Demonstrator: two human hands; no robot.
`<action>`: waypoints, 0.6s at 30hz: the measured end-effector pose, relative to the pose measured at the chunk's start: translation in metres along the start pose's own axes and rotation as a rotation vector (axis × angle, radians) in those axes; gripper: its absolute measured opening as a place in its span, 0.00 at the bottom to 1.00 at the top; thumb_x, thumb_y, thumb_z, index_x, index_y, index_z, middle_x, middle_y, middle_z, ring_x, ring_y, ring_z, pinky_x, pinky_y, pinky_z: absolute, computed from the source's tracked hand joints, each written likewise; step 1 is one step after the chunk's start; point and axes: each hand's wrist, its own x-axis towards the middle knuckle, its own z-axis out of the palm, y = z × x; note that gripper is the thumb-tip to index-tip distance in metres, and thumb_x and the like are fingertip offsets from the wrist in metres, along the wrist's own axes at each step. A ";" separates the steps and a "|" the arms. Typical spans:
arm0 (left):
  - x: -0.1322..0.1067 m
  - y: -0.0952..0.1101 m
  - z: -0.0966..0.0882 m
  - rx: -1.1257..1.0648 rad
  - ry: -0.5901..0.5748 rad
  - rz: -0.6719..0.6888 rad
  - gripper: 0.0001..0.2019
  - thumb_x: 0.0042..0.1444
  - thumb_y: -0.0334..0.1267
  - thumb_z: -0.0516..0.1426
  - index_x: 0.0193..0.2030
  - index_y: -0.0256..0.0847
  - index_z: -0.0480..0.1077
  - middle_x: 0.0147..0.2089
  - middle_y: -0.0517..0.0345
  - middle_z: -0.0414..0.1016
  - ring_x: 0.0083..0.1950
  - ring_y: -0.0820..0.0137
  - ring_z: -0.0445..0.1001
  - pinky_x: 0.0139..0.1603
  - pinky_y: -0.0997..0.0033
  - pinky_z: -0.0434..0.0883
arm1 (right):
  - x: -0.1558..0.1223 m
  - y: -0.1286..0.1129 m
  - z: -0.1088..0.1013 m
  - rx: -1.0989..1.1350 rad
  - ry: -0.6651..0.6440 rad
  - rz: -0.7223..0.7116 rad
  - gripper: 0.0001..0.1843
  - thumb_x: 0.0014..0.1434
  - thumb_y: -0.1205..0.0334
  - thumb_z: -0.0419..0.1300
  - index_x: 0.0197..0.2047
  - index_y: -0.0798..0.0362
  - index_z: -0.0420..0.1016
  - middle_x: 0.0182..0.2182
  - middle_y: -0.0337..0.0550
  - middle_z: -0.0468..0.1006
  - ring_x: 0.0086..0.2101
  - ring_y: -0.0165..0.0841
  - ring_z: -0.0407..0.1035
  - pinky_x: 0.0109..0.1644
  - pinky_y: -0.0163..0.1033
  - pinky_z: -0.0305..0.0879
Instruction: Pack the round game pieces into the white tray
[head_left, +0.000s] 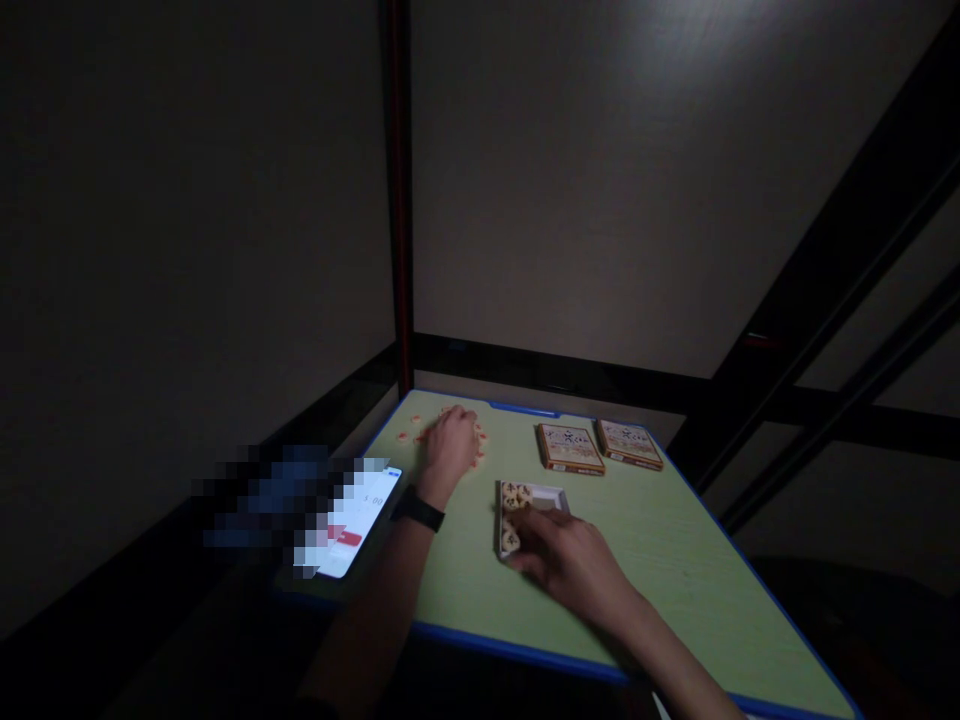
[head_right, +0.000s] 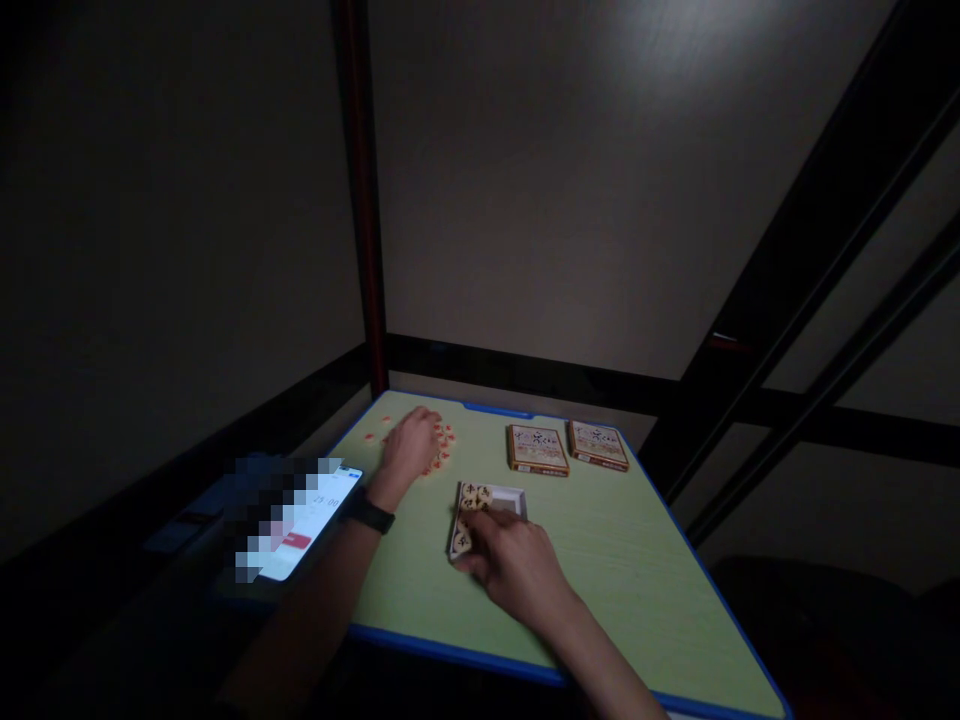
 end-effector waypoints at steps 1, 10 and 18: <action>0.002 -0.010 -0.002 0.063 0.016 -0.078 0.17 0.59 0.27 0.50 0.50 0.37 0.75 0.50 0.44 0.74 0.53 0.59 0.72 0.50 0.65 0.71 | -0.001 0.004 -0.004 0.018 0.026 -0.011 0.23 0.59 0.58 0.64 0.58 0.49 0.73 0.46 0.50 0.81 0.44 0.42 0.75 0.45 0.40 0.66; 0.003 -0.048 0.000 0.109 -0.224 -0.252 0.13 0.58 0.33 0.54 0.48 0.38 0.76 0.56 0.42 0.71 0.58 0.55 0.69 0.53 0.62 0.70 | 0.026 0.072 -0.023 0.115 0.232 0.031 0.16 0.61 0.57 0.57 0.47 0.55 0.78 0.32 0.46 0.82 0.32 0.38 0.74 0.37 0.39 0.64; 0.005 -0.053 0.012 0.105 -0.190 -0.267 0.14 0.60 0.37 0.56 0.52 0.41 0.72 0.56 0.44 0.71 0.58 0.57 0.70 0.53 0.63 0.70 | 0.035 0.100 0.002 0.220 0.257 0.100 0.16 0.60 0.58 0.52 0.37 0.55 0.80 0.34 0.49 0.83 0.36 0.41 0.76 0.41 0.42 0.67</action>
